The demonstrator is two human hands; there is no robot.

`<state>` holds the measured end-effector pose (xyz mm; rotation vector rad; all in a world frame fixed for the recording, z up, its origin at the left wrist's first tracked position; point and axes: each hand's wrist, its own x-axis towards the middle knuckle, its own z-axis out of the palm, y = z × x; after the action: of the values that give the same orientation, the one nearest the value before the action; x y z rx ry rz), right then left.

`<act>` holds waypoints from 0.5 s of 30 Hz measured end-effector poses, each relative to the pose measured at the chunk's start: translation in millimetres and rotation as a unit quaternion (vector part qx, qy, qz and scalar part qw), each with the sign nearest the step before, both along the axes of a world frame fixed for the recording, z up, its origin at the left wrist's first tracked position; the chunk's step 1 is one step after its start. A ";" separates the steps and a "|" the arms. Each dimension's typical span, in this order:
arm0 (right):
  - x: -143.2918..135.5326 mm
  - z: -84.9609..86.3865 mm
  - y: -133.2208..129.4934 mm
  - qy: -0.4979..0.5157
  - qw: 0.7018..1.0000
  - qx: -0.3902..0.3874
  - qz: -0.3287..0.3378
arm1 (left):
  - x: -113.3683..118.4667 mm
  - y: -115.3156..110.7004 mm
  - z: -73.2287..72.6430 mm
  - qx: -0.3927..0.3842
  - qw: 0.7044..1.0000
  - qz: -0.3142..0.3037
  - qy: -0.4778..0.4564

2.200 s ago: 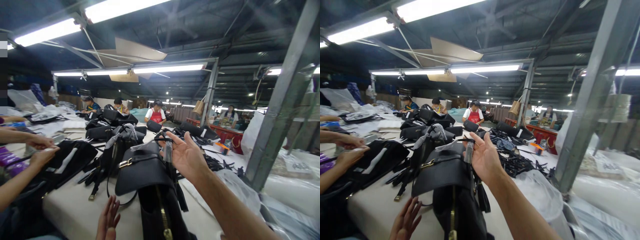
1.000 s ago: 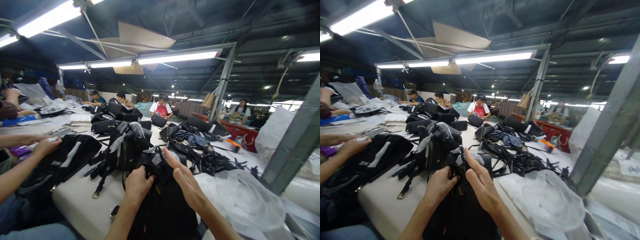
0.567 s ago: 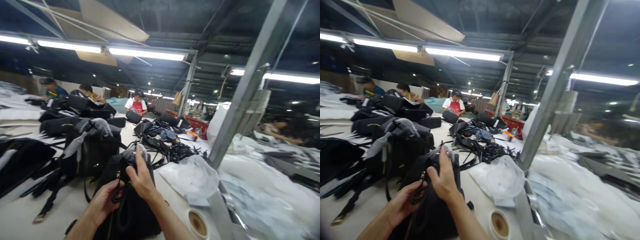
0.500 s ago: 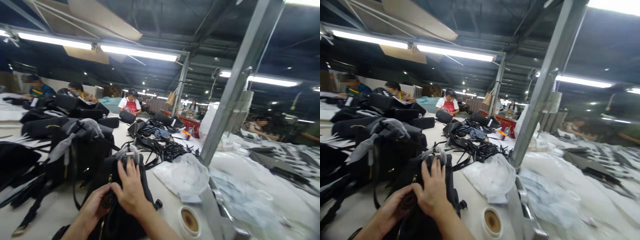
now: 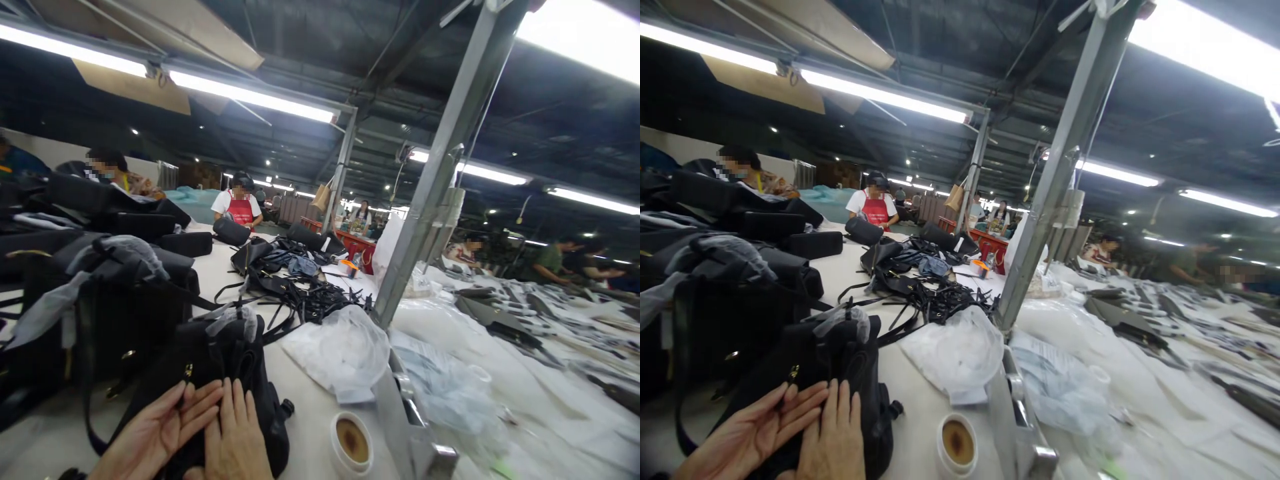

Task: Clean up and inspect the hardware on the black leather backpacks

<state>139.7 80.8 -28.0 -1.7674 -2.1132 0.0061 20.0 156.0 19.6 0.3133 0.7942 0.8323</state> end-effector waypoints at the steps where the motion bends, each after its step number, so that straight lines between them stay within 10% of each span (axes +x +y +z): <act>1: 2.9 -2.3 -1.7 -0.010 1.000 -0.005 0.016 | 0.3 -0.6 -0.2 -0.004 1.000 0.003 -0.004; 5: 58.2 -6.6 -37.9 -0.019 0.999 0.025 0.043 | -0.2 -0.4 -2.4 0.000 1.000 0.008 -0.003; 10: 163.5 -22.5 -105.3 -0.073 0.981 -0.016 -0.180 | 0.9 2.4 -8.3 0.025 0.999 0.016 0.012; 15: 165.6 -22.0 -118.6 -0.118 0.950 -0.051 -0.284 | 1.2 4.1 -12.7 0.033 0.999 0.022 0.004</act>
<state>305.3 -37.8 -50.1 -2.4864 -1.6890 -0.2664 21.2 160.1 6.9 0.3586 0.7850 0.9002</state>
